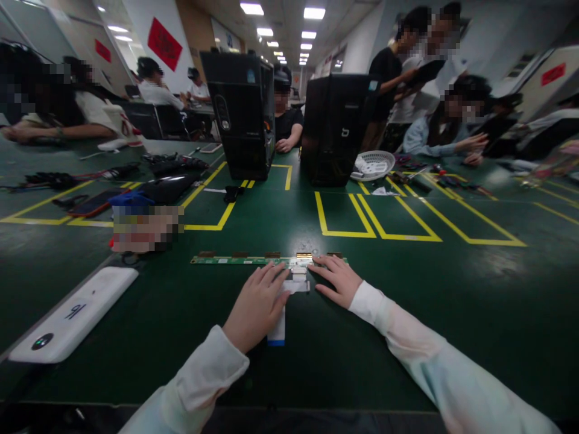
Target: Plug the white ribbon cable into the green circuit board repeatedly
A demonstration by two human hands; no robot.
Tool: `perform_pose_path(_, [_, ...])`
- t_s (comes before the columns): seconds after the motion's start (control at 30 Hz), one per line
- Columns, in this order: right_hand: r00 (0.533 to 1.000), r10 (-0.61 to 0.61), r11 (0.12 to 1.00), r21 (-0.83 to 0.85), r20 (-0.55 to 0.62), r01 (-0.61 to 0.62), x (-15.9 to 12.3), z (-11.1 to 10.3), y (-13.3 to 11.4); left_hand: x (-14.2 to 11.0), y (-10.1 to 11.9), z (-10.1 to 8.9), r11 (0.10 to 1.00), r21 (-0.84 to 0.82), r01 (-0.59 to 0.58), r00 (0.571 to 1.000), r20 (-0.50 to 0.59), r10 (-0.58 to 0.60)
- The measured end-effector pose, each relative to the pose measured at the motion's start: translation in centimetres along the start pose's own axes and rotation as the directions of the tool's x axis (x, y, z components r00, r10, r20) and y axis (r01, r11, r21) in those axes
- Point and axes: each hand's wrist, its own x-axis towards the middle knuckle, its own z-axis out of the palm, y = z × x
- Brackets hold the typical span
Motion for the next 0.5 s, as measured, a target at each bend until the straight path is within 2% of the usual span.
perform_pose_path(0.1, [0.999,0.004,1.0,0.001,0.038,-0.004,0.0,-0.3,0.0,-2.2,-1.4,-0.6,0.995,0.055,0.083,0.995,0.054,-0.086])
perform_pose_path(0.2, [0.998,0.004,1.0,0.002,0.059,-0.005,-0.1,-0.5,-0.1,-5.5,-3.0,-0.4,0.983,0.097,0.159,0.985,0.055,-0.165])
perform_pose_path(0.37, [0.999,0.004,1.0,-0.02,0.035,-0.003,-0.1,-0.1,0.0,-10.0,-6.2,0.4,0.943,0.189,0.274,0.962,-0.065,-0.267])
perform_pose_path(0.5, [1.0,0.0,1.0,-0.021,0.027,0.001,-0.2,0.1,0.2,-11.1,-8.2,0.8,0.931,0.216,0.293,0.953,-0.141,-0.267])
